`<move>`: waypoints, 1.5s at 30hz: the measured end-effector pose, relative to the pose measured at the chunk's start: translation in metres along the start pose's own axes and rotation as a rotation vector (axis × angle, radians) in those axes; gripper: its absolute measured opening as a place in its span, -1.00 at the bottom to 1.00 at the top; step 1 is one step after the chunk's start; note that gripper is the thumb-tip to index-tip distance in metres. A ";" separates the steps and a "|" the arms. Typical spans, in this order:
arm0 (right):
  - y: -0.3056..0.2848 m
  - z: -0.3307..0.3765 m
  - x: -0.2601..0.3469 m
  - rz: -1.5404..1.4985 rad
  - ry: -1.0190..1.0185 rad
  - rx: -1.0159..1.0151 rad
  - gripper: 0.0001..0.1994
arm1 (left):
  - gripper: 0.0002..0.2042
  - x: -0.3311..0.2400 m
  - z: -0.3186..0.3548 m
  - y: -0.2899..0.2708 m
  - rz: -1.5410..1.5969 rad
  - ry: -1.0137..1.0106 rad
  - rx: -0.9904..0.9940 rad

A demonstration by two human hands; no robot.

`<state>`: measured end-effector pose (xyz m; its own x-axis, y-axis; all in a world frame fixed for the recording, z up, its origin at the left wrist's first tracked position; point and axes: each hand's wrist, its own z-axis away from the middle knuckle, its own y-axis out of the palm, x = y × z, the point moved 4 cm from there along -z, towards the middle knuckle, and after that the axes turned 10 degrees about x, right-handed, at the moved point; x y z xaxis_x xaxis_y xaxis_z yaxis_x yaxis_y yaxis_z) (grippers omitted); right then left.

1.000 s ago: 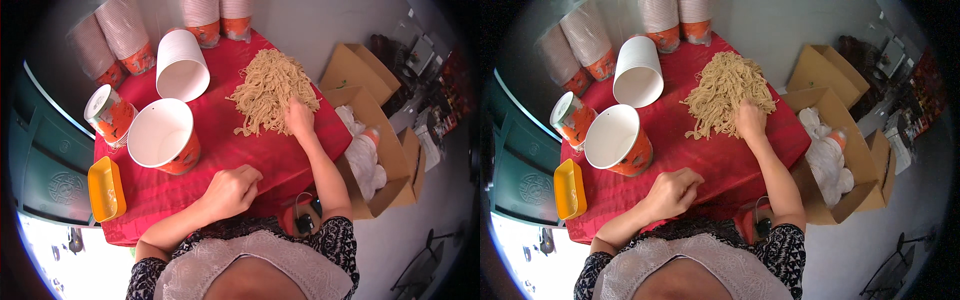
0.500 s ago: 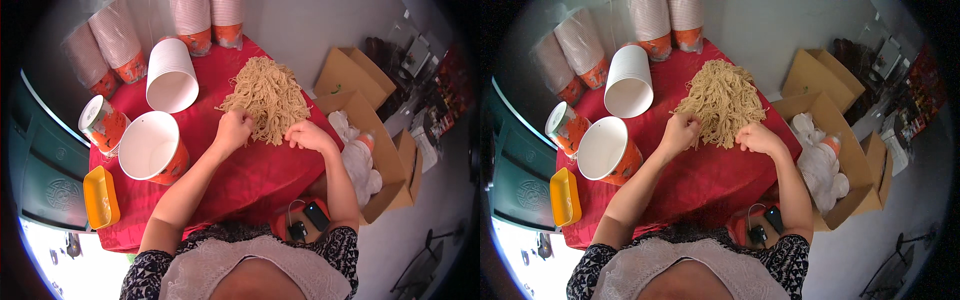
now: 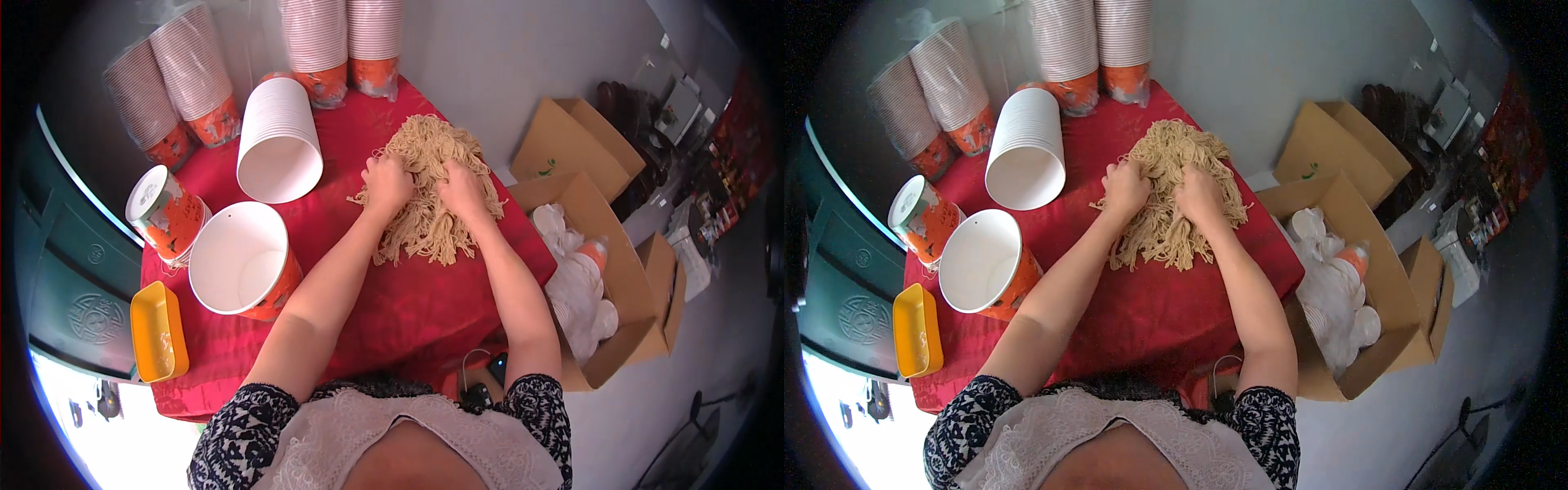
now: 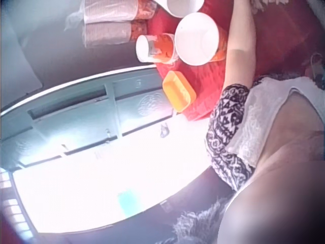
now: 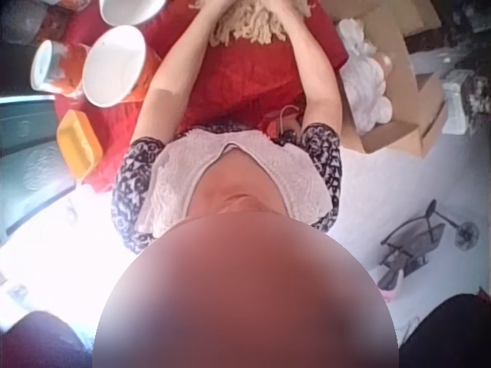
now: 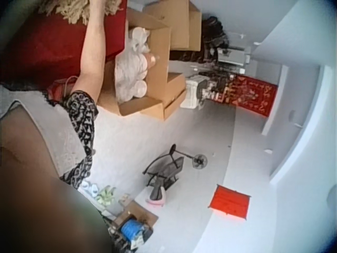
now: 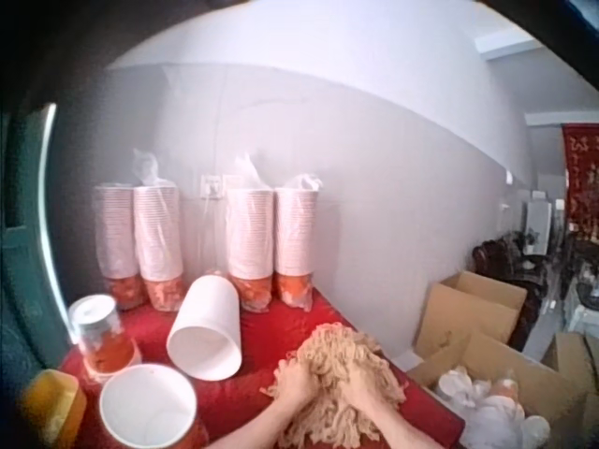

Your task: The recorder is tying strings around paper bowls or cups as part of a packaging process.

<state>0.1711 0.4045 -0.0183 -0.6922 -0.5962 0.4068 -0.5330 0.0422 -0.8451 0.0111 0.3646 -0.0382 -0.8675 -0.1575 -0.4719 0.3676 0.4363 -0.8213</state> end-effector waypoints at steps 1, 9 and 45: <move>-0.002 -0.003 -0.010 -0.208 0.140 0.126 -0.81 | -0.76 0.002 -0.002 -0.002 0.105 -0.066 0.043; -0.030 0.003 -0.022 -1.543 0.275 0.412 -0.89 | -0.82 0.012 -0.013 -0.038 1.407 -0.252 0.159; -0.024 0.044 0.034 0.335 0.138 0.201 -0.82 | -0.54 -0.029 0.076 0.017 -0.203 0.429 0.159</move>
<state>0.1819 0.3479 0.0009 -0.8771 -0.4627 0.1291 -0.1711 0.0498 -0.9840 0.0677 0.3089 -0.0633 -0.9741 0.1684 -0.1507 0.1950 0.2890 -0.9373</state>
